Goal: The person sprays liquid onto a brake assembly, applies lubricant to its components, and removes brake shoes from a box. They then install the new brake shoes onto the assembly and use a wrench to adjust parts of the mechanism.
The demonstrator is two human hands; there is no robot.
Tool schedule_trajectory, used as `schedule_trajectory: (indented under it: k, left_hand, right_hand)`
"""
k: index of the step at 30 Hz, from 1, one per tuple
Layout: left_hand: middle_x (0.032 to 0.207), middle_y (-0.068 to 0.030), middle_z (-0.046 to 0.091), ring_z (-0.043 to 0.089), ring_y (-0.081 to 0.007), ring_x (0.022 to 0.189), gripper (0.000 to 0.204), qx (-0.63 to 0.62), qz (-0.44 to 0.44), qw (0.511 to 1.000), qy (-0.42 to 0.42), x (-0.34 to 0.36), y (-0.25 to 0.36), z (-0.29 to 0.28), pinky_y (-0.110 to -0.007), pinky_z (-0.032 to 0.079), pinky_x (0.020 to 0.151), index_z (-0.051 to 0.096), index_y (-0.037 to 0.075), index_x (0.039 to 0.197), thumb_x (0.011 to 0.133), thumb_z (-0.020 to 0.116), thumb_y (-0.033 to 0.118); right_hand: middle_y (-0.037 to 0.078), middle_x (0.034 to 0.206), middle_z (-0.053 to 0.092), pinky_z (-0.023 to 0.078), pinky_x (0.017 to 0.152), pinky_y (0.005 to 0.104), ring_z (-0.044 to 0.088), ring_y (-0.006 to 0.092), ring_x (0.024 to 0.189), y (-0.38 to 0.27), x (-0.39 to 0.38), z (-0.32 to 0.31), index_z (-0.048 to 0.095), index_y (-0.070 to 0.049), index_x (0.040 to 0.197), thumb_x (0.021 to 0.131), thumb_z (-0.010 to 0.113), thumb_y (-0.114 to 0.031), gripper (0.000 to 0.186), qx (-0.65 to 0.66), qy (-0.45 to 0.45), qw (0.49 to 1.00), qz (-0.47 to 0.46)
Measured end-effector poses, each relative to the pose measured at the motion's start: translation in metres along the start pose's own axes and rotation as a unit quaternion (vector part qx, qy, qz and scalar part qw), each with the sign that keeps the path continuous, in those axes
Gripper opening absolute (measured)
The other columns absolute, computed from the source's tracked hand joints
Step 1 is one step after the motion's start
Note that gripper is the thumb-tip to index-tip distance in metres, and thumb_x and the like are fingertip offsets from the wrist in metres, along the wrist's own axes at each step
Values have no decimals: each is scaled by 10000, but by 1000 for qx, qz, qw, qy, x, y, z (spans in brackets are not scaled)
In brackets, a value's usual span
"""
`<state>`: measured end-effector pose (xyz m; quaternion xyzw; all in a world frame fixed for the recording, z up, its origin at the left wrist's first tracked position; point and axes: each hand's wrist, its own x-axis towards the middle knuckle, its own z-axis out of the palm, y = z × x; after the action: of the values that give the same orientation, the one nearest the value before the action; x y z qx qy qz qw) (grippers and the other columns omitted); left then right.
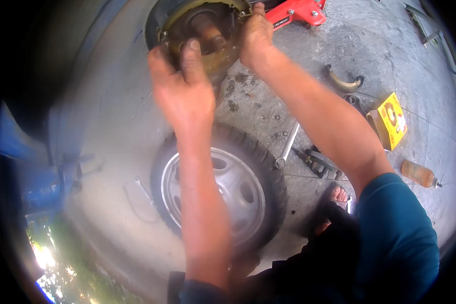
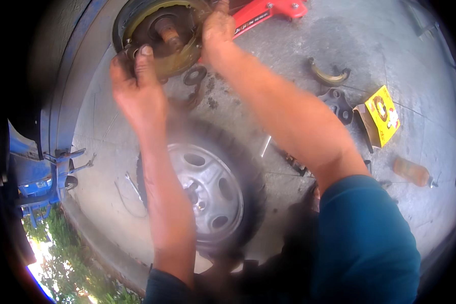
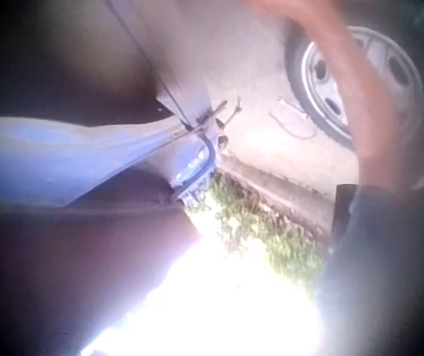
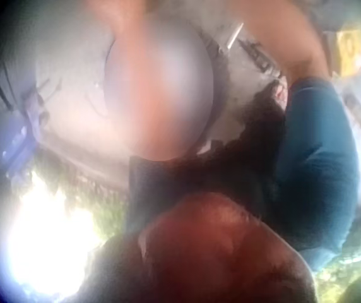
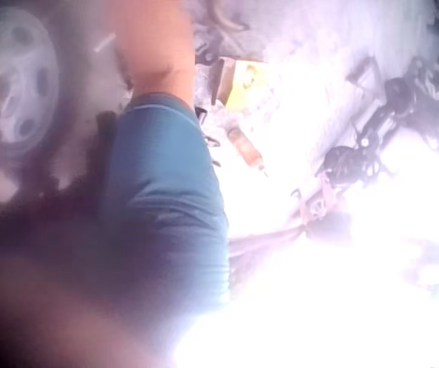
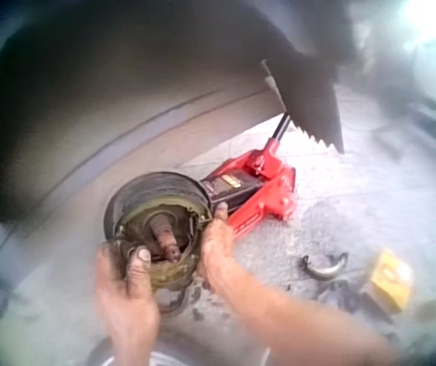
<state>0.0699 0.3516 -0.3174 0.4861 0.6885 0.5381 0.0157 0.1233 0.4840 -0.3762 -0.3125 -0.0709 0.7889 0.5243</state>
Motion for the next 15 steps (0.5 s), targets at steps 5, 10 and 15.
schedule_trajectory:
  k: [5,10,15]
  left_hand:
    - [948,-221,632,620,-347,870,358,76,-22,997,-5,-9,3,8,-405,472,795,533,-58,1071,843,669,182]
    - [800,-196,649,637,-351,732,268,52,-65,995,49,-4,-2,17,-403,495,700,594,-53,984,791,665,118]
    - [896,-159,671,631,-238,793,216,39,-110,991,71,2,-4,23,-365,483,733,617,-61,963,805,614,87]
  right_hand:
    - [120,984,602,494,715,397,575,247,825,11,-13,9,543,-16,1141,962,432,-519,545,-101,135,973,-156]
    - [117,974,613,473,740,382,557,237,828,15,3,8,566,6,1115,960,443,-519,561,10,106,987,-123]
    - [117,929,597,459,751,337,527,210,801,25,23,-1,555,60,1043,926,479,-537,613,51,65,978,-192]
